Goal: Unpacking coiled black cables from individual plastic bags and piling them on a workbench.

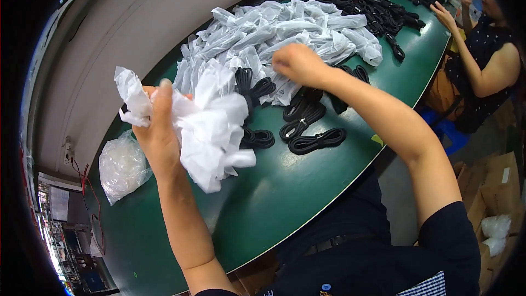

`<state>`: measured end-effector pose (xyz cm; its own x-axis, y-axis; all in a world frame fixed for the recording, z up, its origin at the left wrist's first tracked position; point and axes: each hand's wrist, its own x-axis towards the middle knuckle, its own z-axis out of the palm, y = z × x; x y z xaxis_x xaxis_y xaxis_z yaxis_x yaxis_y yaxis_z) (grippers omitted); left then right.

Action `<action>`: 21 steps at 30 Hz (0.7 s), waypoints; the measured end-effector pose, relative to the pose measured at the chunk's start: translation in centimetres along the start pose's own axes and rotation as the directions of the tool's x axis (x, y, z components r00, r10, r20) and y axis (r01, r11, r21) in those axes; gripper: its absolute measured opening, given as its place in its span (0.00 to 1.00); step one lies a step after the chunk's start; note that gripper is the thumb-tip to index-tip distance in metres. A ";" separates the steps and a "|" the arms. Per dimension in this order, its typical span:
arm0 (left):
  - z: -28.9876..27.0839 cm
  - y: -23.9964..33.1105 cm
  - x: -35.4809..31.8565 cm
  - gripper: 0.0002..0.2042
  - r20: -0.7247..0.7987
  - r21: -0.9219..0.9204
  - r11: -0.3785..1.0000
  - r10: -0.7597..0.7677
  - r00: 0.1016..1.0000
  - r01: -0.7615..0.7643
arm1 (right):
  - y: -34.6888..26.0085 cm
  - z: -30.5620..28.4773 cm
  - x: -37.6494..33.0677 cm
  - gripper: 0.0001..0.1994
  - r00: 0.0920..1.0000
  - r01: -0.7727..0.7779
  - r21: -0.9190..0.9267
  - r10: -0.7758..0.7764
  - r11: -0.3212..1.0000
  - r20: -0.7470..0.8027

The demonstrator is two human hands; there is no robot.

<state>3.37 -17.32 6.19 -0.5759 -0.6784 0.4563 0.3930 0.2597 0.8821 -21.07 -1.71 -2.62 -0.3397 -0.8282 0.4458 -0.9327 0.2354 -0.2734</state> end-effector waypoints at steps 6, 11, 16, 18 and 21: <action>-0.6 -0.8 -1.7 0.16 0.109 0.183 0.983 -0.029 0.994 0.009 | -3.5 -4.4 0.5 0.12 0.989 -0.099 0.706 -0.012 0.701 0.150; -0.8 -1.9 -1.9 0.13 0.281 0.126 0.990 -0.092 0.955 0.058 | 0.8 -3.5 -0.6 0.13 0.980 -0.187 0.373 0.145 0.909 0.137; 0.8 -2.7 -2.3 0.12 0.305 0.209 0.977 -0.035 0.952 -0.031 | -0.4 -3.3 -0.9 0.20 0.746 -0.623 0.131 0.537 0.771 0.393; 1.6 -3.1 -2.6 0.12 0.405 0.267 0.962 -0.058 0.912 -0.058 | -0.5 -3.9 -1.5 0.22 0.809 -0.545 0.067 0.503 0.836 0.305; 4.5 -2.5 -4.1 0.15 0.510 0.396 0.909 -0.100 0.854 -0.130 | 1.3 -4.4 -2.1 0.21 0.858 -0.496 0.153 0.456 0.855 0.236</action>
<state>1.56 -12.12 2.66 -0.8970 -0.2551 0.3610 0.1480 0.5962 0.7891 -22.10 2.59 -0.14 -0.6880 -0.7234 0.0567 -0.6101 0.5344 -0.5850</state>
